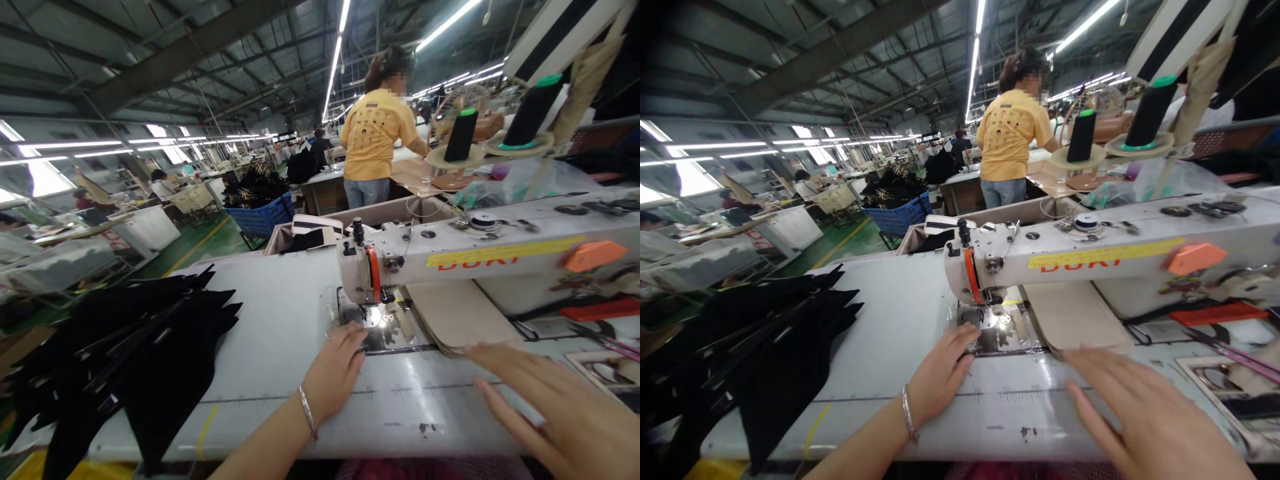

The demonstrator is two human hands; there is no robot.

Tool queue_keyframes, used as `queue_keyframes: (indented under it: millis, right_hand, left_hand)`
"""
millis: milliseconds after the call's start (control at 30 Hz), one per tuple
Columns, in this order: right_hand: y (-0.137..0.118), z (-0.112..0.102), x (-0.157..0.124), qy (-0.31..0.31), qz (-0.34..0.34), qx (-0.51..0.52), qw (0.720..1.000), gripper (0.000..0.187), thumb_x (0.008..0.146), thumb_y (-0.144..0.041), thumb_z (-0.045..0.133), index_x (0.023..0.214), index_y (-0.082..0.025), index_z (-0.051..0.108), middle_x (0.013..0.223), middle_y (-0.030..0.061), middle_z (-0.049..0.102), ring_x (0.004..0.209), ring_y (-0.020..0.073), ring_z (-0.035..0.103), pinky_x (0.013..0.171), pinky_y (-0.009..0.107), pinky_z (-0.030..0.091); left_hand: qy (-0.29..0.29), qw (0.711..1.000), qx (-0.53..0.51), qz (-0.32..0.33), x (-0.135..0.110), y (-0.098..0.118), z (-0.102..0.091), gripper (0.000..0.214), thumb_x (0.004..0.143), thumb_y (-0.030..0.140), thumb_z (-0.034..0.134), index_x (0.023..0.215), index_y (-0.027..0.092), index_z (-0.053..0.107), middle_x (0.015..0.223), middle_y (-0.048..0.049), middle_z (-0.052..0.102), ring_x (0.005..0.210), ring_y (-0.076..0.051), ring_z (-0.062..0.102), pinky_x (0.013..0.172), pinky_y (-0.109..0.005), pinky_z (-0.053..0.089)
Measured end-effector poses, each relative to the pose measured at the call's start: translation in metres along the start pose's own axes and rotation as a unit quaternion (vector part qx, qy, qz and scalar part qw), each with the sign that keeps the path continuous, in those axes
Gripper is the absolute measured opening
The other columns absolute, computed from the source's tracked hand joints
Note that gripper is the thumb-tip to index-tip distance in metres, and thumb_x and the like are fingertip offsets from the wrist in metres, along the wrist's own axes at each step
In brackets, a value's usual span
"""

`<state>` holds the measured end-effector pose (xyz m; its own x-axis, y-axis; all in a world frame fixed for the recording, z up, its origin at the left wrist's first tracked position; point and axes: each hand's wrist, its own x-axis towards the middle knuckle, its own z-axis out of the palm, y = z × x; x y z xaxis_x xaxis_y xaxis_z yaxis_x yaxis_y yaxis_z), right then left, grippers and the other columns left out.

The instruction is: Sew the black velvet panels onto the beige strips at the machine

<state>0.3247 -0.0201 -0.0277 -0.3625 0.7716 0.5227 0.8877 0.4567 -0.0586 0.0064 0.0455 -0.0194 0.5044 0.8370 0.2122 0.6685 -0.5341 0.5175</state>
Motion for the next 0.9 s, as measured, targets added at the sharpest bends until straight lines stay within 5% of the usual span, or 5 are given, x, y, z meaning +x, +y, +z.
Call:
queue_keyframes:
  millis: [133,333,567,667,900]
  right_hand:
    - [0.045,0.035,0.039,-0.034,0.054,-0.048,0.997,0.084,0.084,-0.065,0.049,0.143,-0.007,0.033,0.142,0.0208,0.041,0.131,0.034,0.039,0.104,0.051,0.039]
    - [0.059,0.058,0.057,-0.047,0.029,-0.075,0.996,0.048,0.093,-0.045,0.044,0.123,-0.011,0.057,0.119,0.0163,0.062,0.109,0.027,0.059,0.096,0.044,0.046]
    - [0.066,0.058,0.058,-0.029,0.033,-0.088,0.995,0.041,0.089,-0.017,0.039,0.127,-0.015,0.055,0.113,0.0098,0.066,0.092,0.0223,0.066,0.08,0.038,0.053]
    - [0.067,0.045,0.058,-0.003,0.057,-0.094,0.994,0.049,0.091,-0.016,0.034,0.139,-0.019,0.044,0.117,0.0078,0.065,0.09,0.0213,0.066,0.074,0.036,0.055]
    - [0.051,-0.041,0.042,0.054,-0.016,-0.081,0.995,0.061,0.087,-0.019,0.032,0.147,-0.029,0.031,0.144,-0.0012,0.043,0.127,0.0252,0.045,0.11,0.051,0.031]
  left_hand:
    - [-0.008,1.0,-0.003,-0.002,0.009,-0.006,0.018,0.04,0.093,0.021,0.045,0.134,0.02,0.048,0.142,-0.0071,0.046,0.134,-0.019,0.039,0.115,-0.044,0.033]
    - [-0.009,1.0,-0.008,0.012,0.012,-0.006,0.022,0.037,0.093,0.017,0.042,0.129,0.02,0.052,0.137,-0.0061,0.052,0.131,-0.017,0.043,0.115,-0.042,0.034]
    - [-0.032,0.985,0.02,0.168,0.073,0.049,0.056,0.047,0.096,0.03,0.043,0.14,0.014,0.038,0.149,-0.0113,0.036,0.142,-0.022,0.026,0.119,-0.04,0.024]
    - [-0.033,0.983,0.056,0.173,0.096,0.06,0.077,0.051,0.095,0.038,0.045,0.139,0.012,0.038,0.146,-0.0138,0.039,0.14,-0.027,0.029,0.117,-0.048,0.023]
    - [-0.069,0.984,0.011,0.163,0.119,0.057,0.081,0.035,0.095,0.035,0.041,0.121,0.016,0.056,0.131,-0.0127,0.056,0.125,-0.027,0.048,0.111,-0.054,0.027]
